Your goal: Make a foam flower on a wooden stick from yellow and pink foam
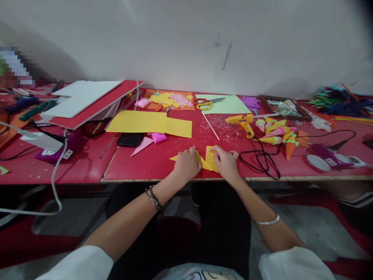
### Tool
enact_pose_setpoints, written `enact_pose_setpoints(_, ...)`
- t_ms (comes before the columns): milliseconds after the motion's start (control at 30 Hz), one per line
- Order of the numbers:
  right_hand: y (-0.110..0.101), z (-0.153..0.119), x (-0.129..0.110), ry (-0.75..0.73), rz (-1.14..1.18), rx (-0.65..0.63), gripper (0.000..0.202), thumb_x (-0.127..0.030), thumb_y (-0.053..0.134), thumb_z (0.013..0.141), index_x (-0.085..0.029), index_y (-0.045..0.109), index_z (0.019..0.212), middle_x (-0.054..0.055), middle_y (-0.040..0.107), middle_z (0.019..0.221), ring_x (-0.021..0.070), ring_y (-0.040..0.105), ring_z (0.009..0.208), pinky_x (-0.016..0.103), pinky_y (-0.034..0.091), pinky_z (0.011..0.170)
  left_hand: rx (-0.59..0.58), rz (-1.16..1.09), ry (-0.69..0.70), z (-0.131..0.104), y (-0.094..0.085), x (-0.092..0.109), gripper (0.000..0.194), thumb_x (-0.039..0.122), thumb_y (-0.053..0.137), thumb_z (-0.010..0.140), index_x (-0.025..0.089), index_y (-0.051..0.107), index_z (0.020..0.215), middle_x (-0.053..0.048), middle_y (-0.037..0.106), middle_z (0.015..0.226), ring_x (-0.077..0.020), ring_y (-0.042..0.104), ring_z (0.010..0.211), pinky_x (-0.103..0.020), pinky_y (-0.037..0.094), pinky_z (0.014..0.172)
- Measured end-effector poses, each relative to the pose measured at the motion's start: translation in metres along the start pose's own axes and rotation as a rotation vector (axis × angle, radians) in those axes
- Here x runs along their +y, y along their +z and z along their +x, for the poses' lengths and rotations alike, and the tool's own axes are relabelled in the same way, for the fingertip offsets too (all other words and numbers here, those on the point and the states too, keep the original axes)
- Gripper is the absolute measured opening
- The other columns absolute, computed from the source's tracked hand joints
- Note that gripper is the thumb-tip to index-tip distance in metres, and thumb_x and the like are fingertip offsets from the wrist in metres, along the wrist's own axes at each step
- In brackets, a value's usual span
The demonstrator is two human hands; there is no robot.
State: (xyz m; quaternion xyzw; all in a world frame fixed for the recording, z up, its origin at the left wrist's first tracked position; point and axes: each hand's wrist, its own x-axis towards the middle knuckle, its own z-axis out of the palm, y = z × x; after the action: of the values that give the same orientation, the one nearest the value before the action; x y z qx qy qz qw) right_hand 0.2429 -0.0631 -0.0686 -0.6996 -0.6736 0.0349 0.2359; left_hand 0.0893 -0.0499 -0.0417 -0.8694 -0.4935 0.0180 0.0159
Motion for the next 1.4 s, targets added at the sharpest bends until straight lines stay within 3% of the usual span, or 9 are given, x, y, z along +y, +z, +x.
enact_pose_setpoints(367,-0.011,-0.014,0.025,0.009,-0.044,0.036,0.025,-0.015,0.036,0.079,-0.021,0.060,0.084,0.001,0.067,0.072,0.0135,0.056,0.060,0.035,0.023,0.082,0.013,0.028,0.013,0.000,0.003,0.000,0.043,0.029,0.032,0.082,0.004,0.047,0.114,-0.016,0.051,0.107,-0.0242,0.053,0.085,-0.033,0.040,0.065)
enact_pose_setpoints(500,-0.022,-0.014,0.029,0.022,0.036,0.059,0.023,-0.020,0.038,0.079,-0.020,0.060,0.083,0.002,0.065,0.069,0.0141,0.055,0.057,0.027,0.033,0.066,0.019,0.021,0.005,0.001,0.003,-0.001,0.044,0.030,0.034,0.081,0.004,0.049,0.113,-0.016,0.051,0.107,-0.0237,0.053,0.082,-0.033,0.039,0.063)
enact_pose_setpoints(600,-0.035,-0.007,0.022,0.033,0.130,0.142,0.023,-0.022,0.038,0.079,-0.019,0.060,0.084,0.003,0.064,0.072,0.0143,0.055,0.058,0.024,0.035,0.057,0.019,0.016,0.004,0.002,0.000,-0.002,0.045,0.032,0.036,0.081,0.004,0.049,0.113,-0.016,0.052,0.106,-0.0239,0.053,0.082,-0.034,0.039,0.066)
enact_pose_setpoints(700,-0.047,0.004,0.008,-0.028,0.244,0.194,0.023,-0.022,0.038,0.079,-0.019,0.060,0.086,0.004,0.064,0.080,0.0143,0.056,0.064,0.024,0.038,0.060,0.032,-0.011,0.014,0.001,0.000,-0.006,0.045,0.033,0.039,0.080,0.005,0.049,0.114,-0.015,0.053,0.104,-0.0235,0.052,0.083,-0.035,0.039,0.068)
enact_pose_setpoints(833,-0.052,0.024,-0.009,-0.073,0.417,0.148,0.023,-0.024,0.040,0.078,-0.017,0.061,0.085,0.005,0.063,0.085,0.0141,0.055,0.066,0.025,0.040,0.059,0.185,-0.062,0.025,0.000,0.009,-0.013,0.047,0.034,0.040,0.081,0.007,0.045,0.119,-0.015,0.050,0.108,-0.0247,0.046,0.096,-0.035,0.039,0.073)
enact_pose_setpoints(933,-0.043,0.048,-0.020,-0.034,0.561,0.085,0.021,-0.026,0.045,0.075,-0.017,0.064,0.081,0.005,0.063,0.081,0.0134,0.054,0.063,0.024,0.040,0.056,0.263,-0.102,0.011,-0.002,0.017,-0.018,0.047,0.035,0.037,0.082,0.008,0.042,0.121,-0.014,0.048,0.113,-0.0245,0.042,0.101,-0.036,0.037,0.080)
enact_pose_setpoints(1033,-0.024,0.083,-0.028,0.082,0.807,0.007,0.020,-0.026,0.052,0.070,-0.016,0.064,0.081,0.001,0.060,0.063,0.0096,0.049,0.049,0.022,0.037,0.047,0.286,-0.141,-0.008,-0.004,0.021,-0.020,0.048,0.038,0.034,0.084,0.009,0.044,0.120,-0.014,0.047,0.116,-0.0251,0.041,0.103,-0.038,0.035,0.084)
enact_pose_setpoints(1133,0.000,0.126,-0.035,0.224,1.096,-0.010,0.015,-0.020,0.058,0.062,-0.015,0.062,0.075,-0.002,0.057,0.057,0.0089,0.053,0.051,0.021,0.042,0.051,0.292,-0.162,-0.013,-0.008,0.021,-0.022,0.056,0.045,0.034,0.082,0.007,0.042,0.123,-0.014,0.047,0.118,-0.0267,0.039,0.106,-0.039,0.032,0.089)
enact_pose_setpoints(1400,0.068,0.216,-0.064,0.353,1.217,0.056,0.010,-0.009,0.050,0.062,-0.016,0.054,0.068,-0.008,0.046,0.046,0.0043,0.043,0.042,0.017,0.041,0.046,0.183,-0.213,-0.101,-0.014,0.018,-0.020,0.073,0.049,0.047,0.075,0.005,0.033,0.131,-0.015,0.047,0.123,-0.0294,0.039,0.110,-0.041,0.033,0.091)
